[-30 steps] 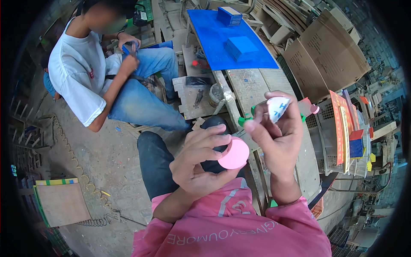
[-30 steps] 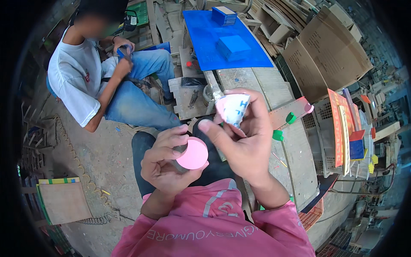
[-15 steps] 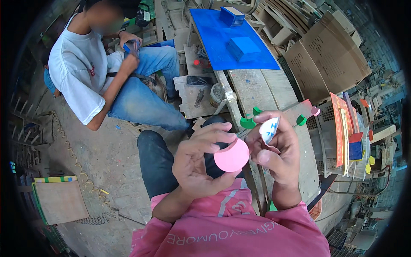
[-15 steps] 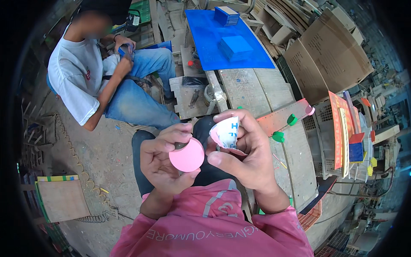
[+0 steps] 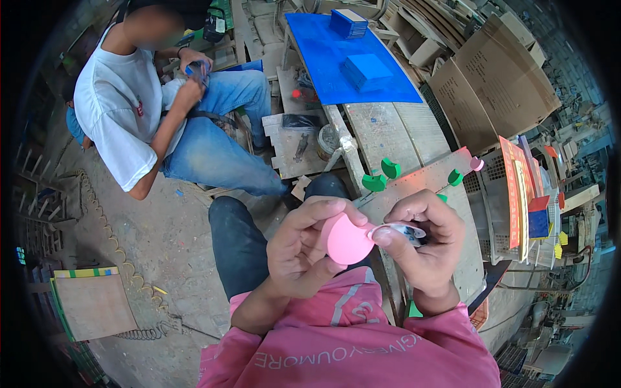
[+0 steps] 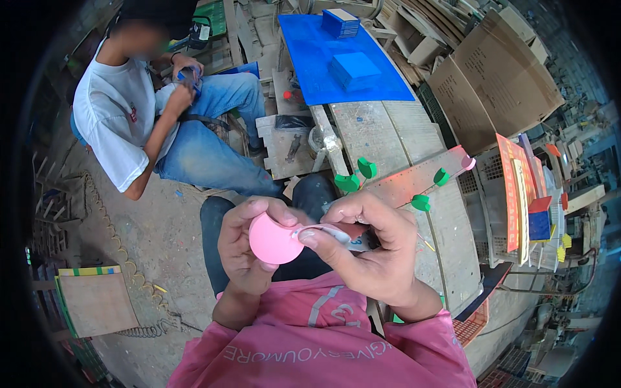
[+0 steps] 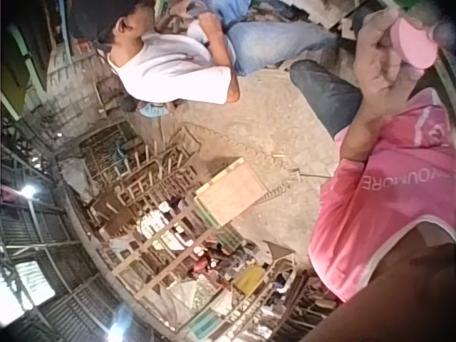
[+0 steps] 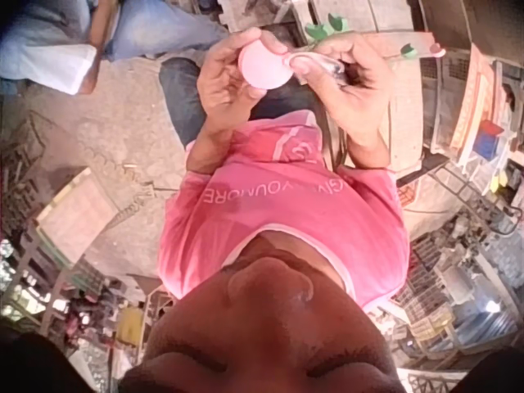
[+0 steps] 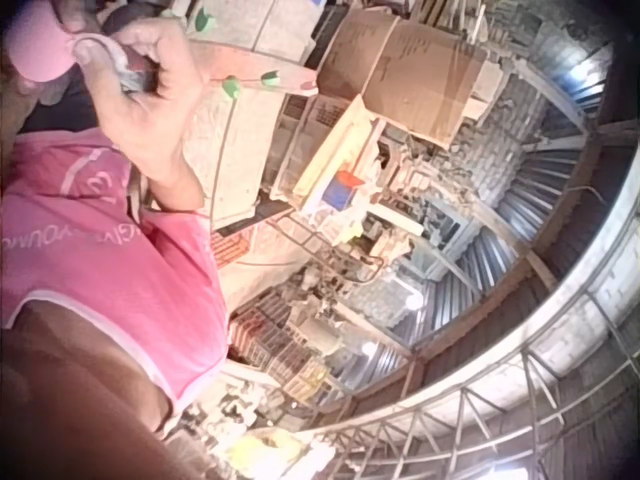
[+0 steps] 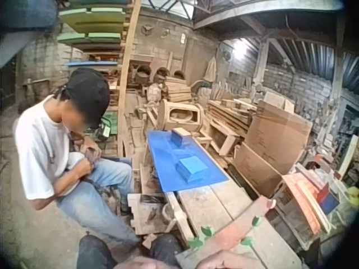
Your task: The person sits on the floor and uses a sanding block to smooth the surface of a pink plastic component. They rotate the object in their hands to sand different edges and surfaces. Another person is visible in the background performing a similar task.
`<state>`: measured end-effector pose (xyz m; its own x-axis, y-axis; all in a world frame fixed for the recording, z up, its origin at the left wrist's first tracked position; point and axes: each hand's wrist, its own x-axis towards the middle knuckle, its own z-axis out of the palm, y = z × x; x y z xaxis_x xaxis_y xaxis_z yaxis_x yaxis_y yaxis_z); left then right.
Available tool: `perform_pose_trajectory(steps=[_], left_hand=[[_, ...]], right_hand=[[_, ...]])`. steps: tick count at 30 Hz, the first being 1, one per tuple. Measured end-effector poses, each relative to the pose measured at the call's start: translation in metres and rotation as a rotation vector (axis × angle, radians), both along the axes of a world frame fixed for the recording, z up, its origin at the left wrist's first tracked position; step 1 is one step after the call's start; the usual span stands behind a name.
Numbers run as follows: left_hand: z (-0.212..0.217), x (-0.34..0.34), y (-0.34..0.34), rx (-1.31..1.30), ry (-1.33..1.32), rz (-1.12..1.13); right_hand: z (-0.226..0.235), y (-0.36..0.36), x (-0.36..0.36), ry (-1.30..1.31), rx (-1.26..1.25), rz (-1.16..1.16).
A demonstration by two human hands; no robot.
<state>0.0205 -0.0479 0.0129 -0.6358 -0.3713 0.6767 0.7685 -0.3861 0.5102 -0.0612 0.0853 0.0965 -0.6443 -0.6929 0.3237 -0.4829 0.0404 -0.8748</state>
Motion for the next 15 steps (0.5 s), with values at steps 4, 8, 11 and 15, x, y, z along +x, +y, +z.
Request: perform_pose_trajectory(steps=[4, 8, 11, 15], left_hand=[[0.0, 0.0057, -0.0007, 0.011, -0.092, -0.025], [-0.0003, 0.0058, -0.0018, -0.019, -0.12, 0.027], [-0.0047, 0.0057, -0.0019, -0.005, -0.158, 0.058], [0.0017, 0.0064, 0.0014, 0.127, -0.235, 0.037]], right_hand=[[0.0005, -0.0089, 0.0079, -0.092, -0.093, -0.021], [-0.002, -0.0092, 0.0054, -0.014, -0.1, -0.015], [-0.003, -0.0056, 0.0029, -0.004, -0.076, -0.019], [0.0047, -0.006, -0.0003, -0.113, -0.239, -0.126]])
